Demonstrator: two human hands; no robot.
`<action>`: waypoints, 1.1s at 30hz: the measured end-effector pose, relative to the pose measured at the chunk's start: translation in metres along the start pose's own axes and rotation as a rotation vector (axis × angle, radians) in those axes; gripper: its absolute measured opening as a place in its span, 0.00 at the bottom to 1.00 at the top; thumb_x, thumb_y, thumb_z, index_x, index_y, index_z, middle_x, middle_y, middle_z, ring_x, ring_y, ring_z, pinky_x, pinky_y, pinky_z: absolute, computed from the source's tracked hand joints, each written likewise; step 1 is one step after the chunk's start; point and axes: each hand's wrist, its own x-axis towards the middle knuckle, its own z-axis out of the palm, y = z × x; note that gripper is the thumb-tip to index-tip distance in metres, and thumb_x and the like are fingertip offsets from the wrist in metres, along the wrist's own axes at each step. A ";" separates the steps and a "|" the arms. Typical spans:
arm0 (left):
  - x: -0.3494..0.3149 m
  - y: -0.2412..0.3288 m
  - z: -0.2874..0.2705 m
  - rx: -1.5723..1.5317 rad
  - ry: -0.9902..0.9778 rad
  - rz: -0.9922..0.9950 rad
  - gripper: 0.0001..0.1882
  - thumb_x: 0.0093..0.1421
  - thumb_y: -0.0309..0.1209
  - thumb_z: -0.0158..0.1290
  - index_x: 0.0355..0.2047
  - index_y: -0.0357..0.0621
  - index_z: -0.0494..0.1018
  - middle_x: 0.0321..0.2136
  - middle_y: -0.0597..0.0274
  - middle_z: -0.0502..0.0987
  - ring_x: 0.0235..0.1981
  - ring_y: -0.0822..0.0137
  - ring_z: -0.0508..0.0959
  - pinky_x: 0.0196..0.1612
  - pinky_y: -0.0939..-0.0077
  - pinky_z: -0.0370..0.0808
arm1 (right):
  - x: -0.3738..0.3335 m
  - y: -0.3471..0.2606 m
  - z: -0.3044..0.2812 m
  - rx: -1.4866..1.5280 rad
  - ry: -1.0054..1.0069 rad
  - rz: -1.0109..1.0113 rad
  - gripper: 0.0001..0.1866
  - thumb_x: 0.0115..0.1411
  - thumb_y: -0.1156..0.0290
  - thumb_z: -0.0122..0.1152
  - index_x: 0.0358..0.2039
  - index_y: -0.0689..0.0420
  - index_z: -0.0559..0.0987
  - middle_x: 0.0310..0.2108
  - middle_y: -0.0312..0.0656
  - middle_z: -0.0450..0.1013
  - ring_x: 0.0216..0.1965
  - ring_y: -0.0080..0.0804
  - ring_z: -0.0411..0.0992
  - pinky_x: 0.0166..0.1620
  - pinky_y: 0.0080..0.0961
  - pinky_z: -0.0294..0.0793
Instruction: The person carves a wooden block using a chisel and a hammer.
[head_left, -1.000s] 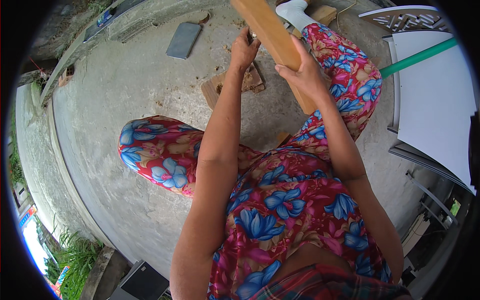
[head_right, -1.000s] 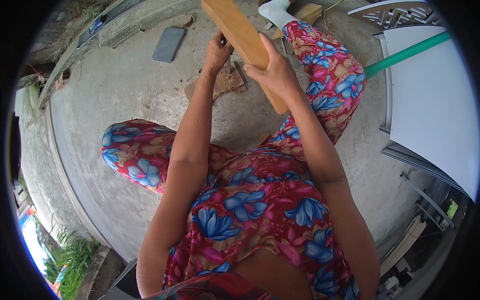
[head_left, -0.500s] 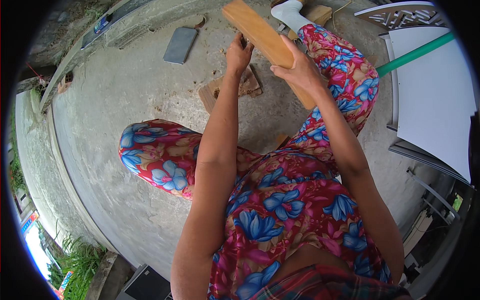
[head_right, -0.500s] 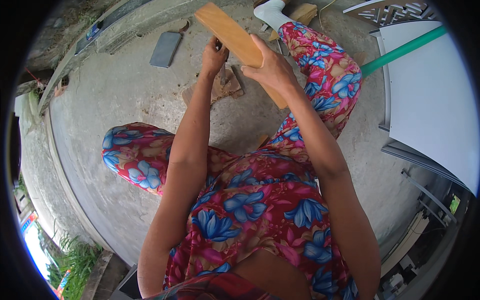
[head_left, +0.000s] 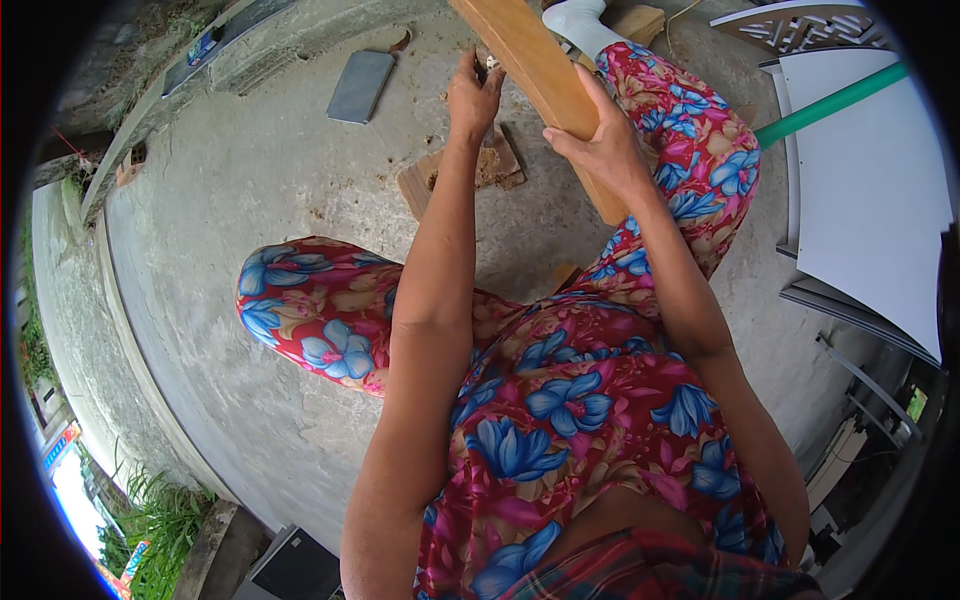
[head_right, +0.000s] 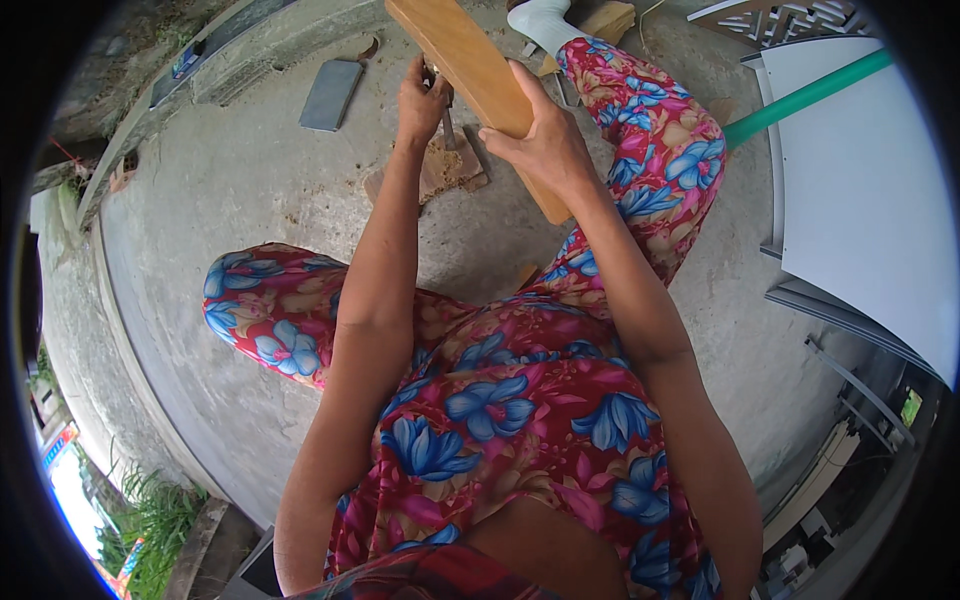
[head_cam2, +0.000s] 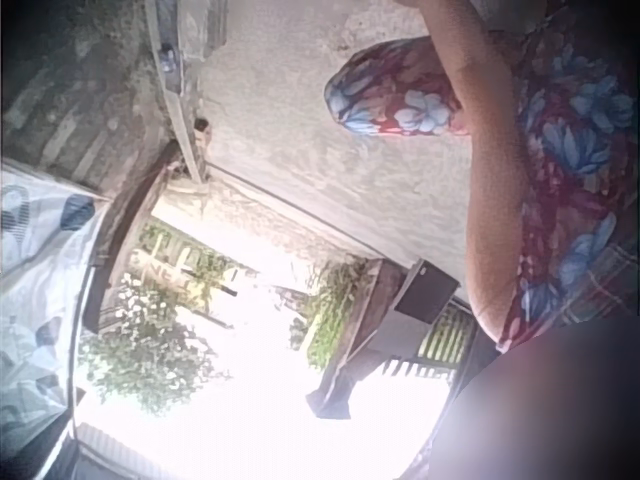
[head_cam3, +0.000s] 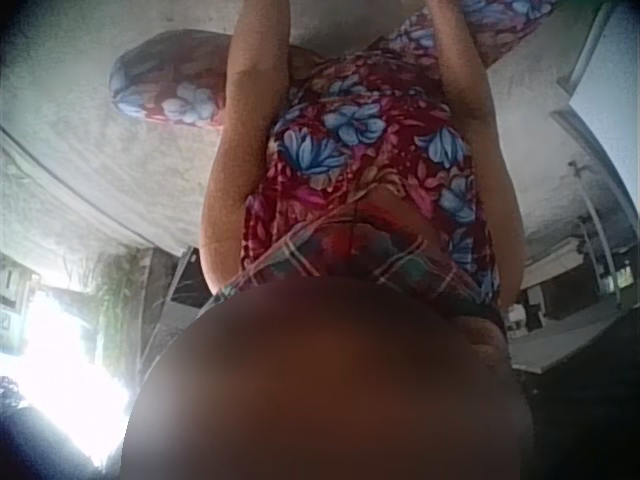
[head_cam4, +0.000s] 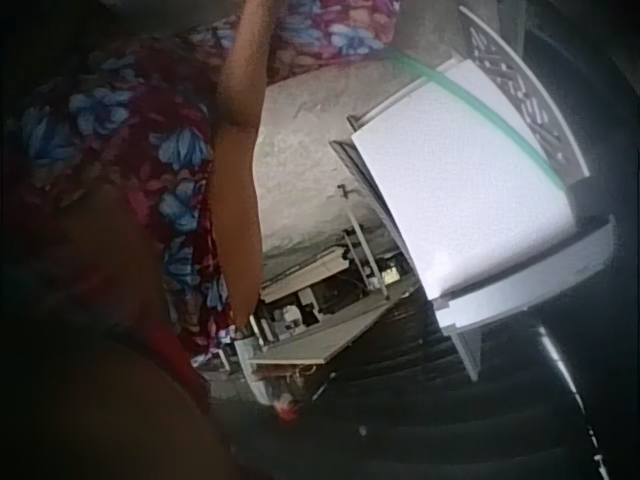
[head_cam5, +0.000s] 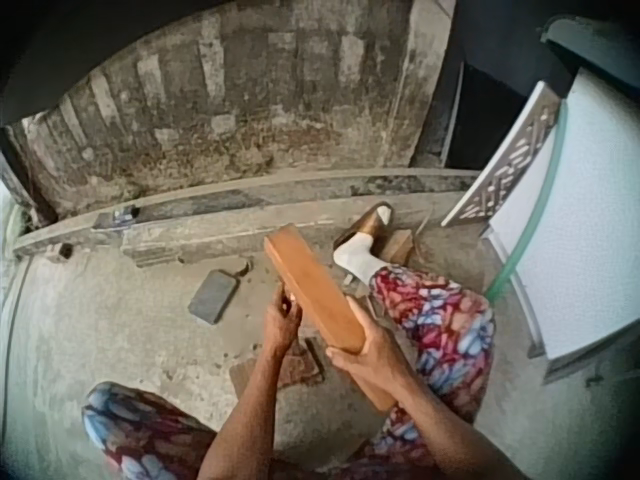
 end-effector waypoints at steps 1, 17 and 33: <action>-0.002 0.000 -0.001 0.018 -0.013 -0.019 0.26 0.57 0.36 0.61 0.51 0.33 0.69 0.30 0.44 0.78 0.30 0.50 0.79 0.36 0.60 0.75 | 0.000 -0.001 -0.001 -0.012 0.002 -0.005 0.47 0.47 0.61 0.71 0.67 0.58 0.60 0.55 0.58 0.71 0.55 0.46 0.73 0.56 0.35 0.72; -0.006 -0.024 0.003 -0.003 -0.014 -0.031 0.25 0.59 0.36 0.58 0.53 0.36 0.69 0.40 0.42 0.80 0.41 0.45 0.81 0.44 0.60 0.76 | -0.001 0.001 0.004 -0.141 -0.171 0.131 0.47 0.50 0.65 0.71 0.68 0.57 0.59 0.59 0.52 0.68 0.58 0.37 0.69 0.59 0.31 0.68; -0.002 0.016 -0.006 0.095 -0.114 -0.078 0.22 0.57 0.39 0.58 0.46 0.36 0.72 0.31 0.44 0.80 0.34 0.47 0.81 0.39 0.58 0.75 | -0.006 -0.001 -0.004 0.034 -0.025 0.055 0.46 0.51 0.67 0.72 0.67 0.62 0.59 0.62 0.54 0.64 0.60 0.38 0.66 0.60 0.32 0.67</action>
